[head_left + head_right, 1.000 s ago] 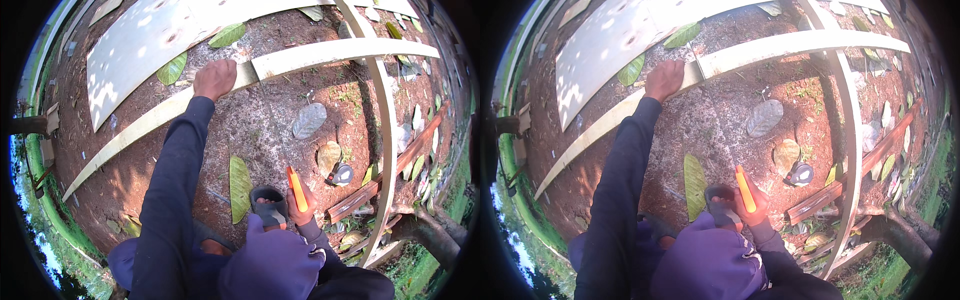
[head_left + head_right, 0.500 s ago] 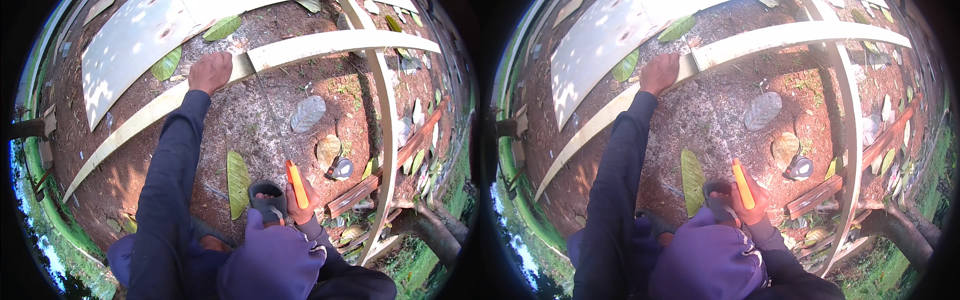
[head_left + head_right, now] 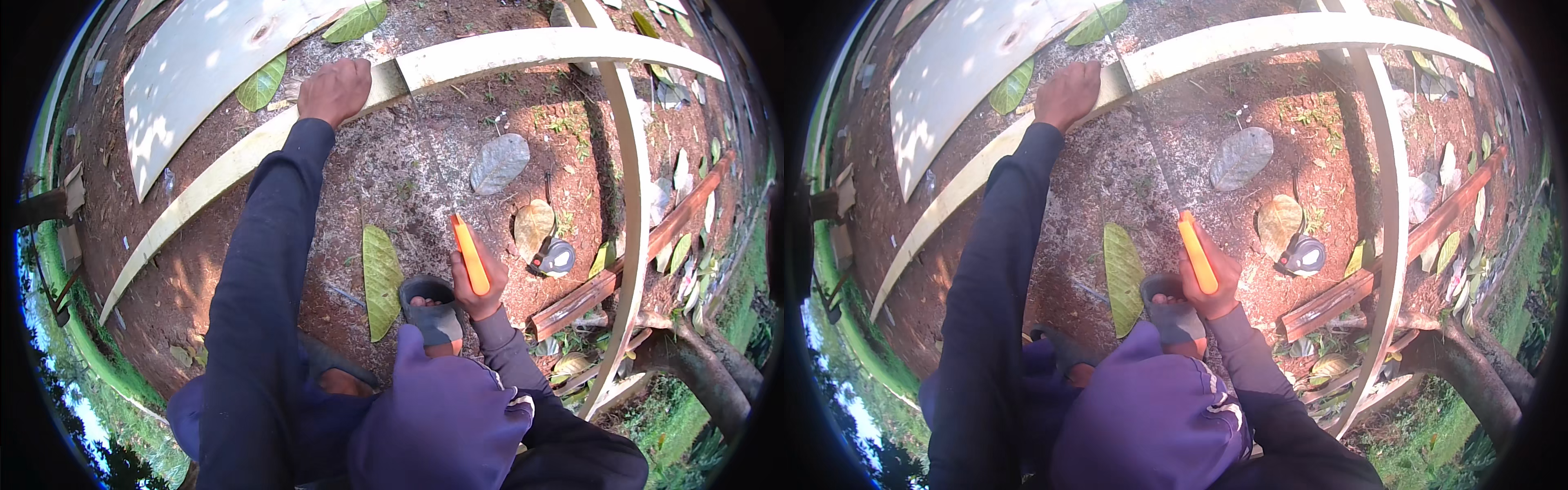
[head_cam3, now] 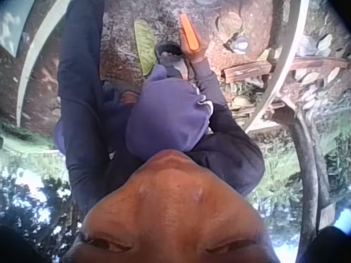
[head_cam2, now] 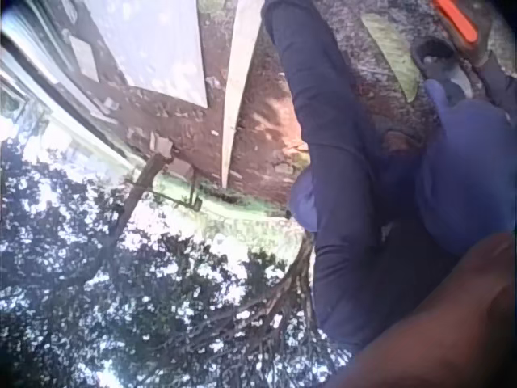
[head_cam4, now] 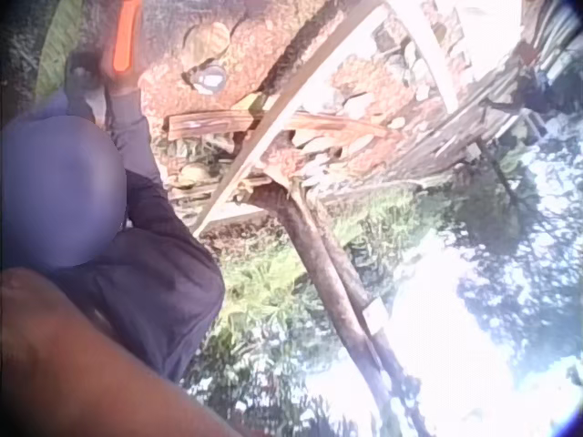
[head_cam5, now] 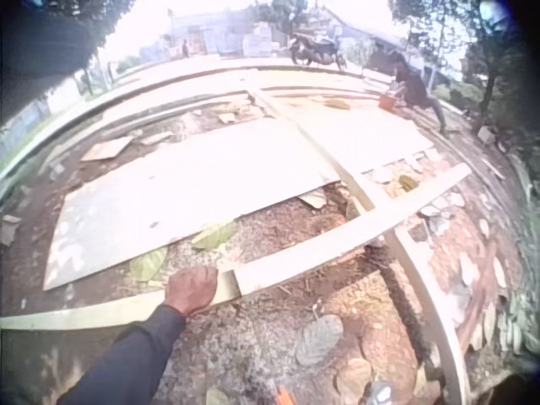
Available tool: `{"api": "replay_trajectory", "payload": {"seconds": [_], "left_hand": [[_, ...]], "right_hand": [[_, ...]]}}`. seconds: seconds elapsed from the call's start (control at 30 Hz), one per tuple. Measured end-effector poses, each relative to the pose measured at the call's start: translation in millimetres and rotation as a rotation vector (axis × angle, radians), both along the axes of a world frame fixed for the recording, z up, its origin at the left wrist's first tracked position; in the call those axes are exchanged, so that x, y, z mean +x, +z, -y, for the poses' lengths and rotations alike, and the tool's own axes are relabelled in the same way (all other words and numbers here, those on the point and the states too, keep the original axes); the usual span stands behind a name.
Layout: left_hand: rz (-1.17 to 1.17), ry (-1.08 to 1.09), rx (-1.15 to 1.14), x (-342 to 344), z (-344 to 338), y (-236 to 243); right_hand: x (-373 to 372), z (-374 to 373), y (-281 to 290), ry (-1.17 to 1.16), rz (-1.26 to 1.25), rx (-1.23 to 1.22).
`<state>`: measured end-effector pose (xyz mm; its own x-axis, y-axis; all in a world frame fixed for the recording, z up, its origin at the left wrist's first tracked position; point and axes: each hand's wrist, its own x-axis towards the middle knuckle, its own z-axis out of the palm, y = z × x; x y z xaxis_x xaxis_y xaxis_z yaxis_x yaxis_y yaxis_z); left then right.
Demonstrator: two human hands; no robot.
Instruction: The person uses a hand saw to cut a wooden plank placed on the ground. They measure the wood with a tape measure, mark it, and then saw through the plank. The cut piece is separated and set aside.
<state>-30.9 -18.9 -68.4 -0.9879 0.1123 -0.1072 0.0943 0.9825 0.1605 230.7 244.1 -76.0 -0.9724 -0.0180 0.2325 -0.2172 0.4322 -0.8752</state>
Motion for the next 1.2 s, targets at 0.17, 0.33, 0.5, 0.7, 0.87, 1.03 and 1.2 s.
{"api": "replay_trajectory", "payload": {"seconds": [0.17,0.33,0.5,0.7,0.87,1.03,1.2], "left_hand": [[-0.041,0.05,0.01,-10.7,12.9,0.0],[0.009,0.029,-0.046,-1.1,11.8,19.6],[-0.13,-0.02,-0.071,-13.1,5.3,-5.2],[-0.004,0.083,0.037,-21.8,16.1,8.9],[-0.007,0.013,0.026,0.0,13.1,21.3],[0.08,0.168,0.083,28.9,-8.8,24.8],[-0.044,0.058,0.071,37.1,-9.2,10.7]], "right_hand": [[-125.1,58.9,45.3,-0.063,0.017,-0.246],[13.3,-1.0,46.5,0.006,0.025,-0.014],[21.4,1.6,49.8,0.012,0.03,0.023],[-10.0,-24.4,97.2,0.007,-0.052,0.028],[-4.4,-34.9,170.2,0.047,0.172,-0.046],[29.9,-47.1,157.3,0.045,0.199,0.0],[8.0,-43.9,215.0,0.294,0.539,-0.4]]}}
